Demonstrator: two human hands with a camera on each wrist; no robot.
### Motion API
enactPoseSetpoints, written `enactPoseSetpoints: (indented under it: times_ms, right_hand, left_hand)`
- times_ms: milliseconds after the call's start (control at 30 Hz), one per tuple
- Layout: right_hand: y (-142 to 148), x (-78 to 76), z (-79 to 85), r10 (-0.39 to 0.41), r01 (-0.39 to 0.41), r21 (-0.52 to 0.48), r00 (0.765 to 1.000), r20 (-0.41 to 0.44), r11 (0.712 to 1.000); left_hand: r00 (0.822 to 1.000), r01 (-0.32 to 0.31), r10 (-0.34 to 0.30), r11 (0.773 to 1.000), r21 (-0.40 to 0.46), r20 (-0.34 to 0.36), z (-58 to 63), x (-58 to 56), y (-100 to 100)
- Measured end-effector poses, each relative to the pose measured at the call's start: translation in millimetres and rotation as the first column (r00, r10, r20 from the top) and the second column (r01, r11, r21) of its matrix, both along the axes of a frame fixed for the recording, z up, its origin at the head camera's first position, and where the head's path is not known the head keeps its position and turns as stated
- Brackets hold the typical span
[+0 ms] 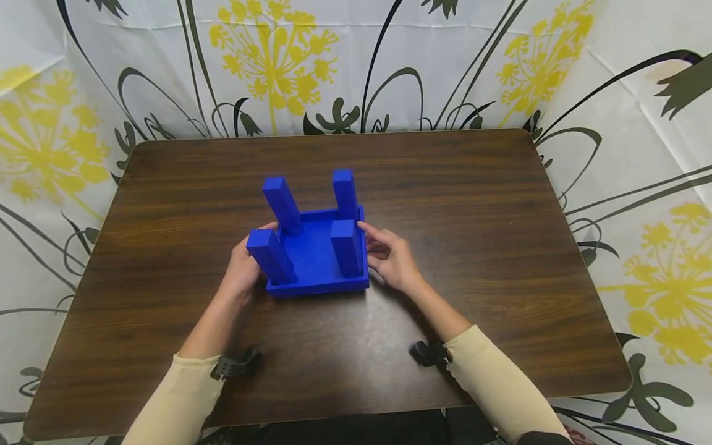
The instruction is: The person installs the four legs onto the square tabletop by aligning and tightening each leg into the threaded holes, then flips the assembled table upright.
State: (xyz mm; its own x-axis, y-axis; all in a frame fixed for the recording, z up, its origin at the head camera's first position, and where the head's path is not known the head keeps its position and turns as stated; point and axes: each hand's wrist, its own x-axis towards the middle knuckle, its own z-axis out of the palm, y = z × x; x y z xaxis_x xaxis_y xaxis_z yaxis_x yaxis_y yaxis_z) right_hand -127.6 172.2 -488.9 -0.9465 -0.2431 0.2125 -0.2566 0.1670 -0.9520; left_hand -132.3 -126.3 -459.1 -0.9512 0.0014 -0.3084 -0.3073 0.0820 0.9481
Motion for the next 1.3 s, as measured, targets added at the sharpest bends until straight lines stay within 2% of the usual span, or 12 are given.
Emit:
enactPoseSetpoints:
  times_ms: [100, 200, 333, 400, 467, 567, 667, 767, 900, 933, 1100, 1300]
  right_hand:
    - [5, 0.9, 3.1, 0.011, 0.005, 0.119, 0.991, -0.132, 0.993]
    - [11, 1.6, 7.0, 0.062, -0.002, 0.24, 0.969, -0.239, 0.971]
    - [18, 2.2, 11.0, 0.114, 0.053, 0.381, 0.908, -0.403, 0.923]
    - [19, 1.9, 12.7, 0.12, 0.07, 0.379, 0.883, -0.454, 0.923]
    - [19, 1.2, 14.3, 0.117, 0.055, 0.331, 0.871, -0.478, 0.942]
    - [18, 1.1, 18.4, 0.109, 0.023, 0.256, 0.867, -0.487, 0.966]
    - [15, 1.2, 22.9, 0.095, 0.031, 0.238, 0.862, -0.499, 0.971]
    - [12, 1.6, 28.2, 0.069, 0.04, 0.211, 0.872, -0.484, 0.977]
    - [11, 1.9, 35.1, 0.03, 0.026, 0.13, 0.909, -0.415, 0.991]
    - [10, 3.8, 40.9, 0.021, 0.029, 0.119, 0.917, -0.397, 0.993]
    - [10, 5.0, 48.4, -0.014, 0.047, 0.094, 0.946, -0.324, 0.994]
    - [10, 3.3, 52.9, -0.049, 0.07, 0.085, 0.972, -0.228, 0.994]
  left_hand:
    - [1.0, -0.022, 0.021, 0.998, 0.053, 0.012, 1.8, 1.2, 1]
    - [0.999, -0.047, 0.045, 0.994, 0.101, 0.016, 4.0, 2.6, 3]
    - [0.999, -0.033, 0.033, 0.997, 0.074, 0.001, 8.9, 5.1, 4]
    - [1.0, -0.023, 0.024, 0.999, 0.044, -0.01, 12.3, 6.8, 4]
    - [1.0, -0.005, 0.005, 0.999, 0.037, -0.004, 15.9, 8.5, 4]
    - [0.999, 0.041, -0.043, 0.997, 0.072, 0.025, 21.1, 10.6, 5]
    - [0.993, 0.096, -0.104, 0.989, 0.109, 0.063, 25.6, 12.0, 6]
    - [0.988, 0.128, -0.137, 0.984, 0.121, 0.072, 28.8, 13.7, 6]
    - [0.981, 0.178, -0.187, 0.972, 0.156, 0.048, 31.4, 16.8, 5]
    - [0.979, 0.192, -0.2, 0.968, 0.16, 0.036, 33.0, 17.5, 4]
    - [0.963, 0.269, -0.269, 0.953, 0.136, -0.02, 42.7, 18.3, -1]
    - [0.95, 0.309, -0.304, 0.946, 0.095, -0.064, 50.7, 17.6, -6]
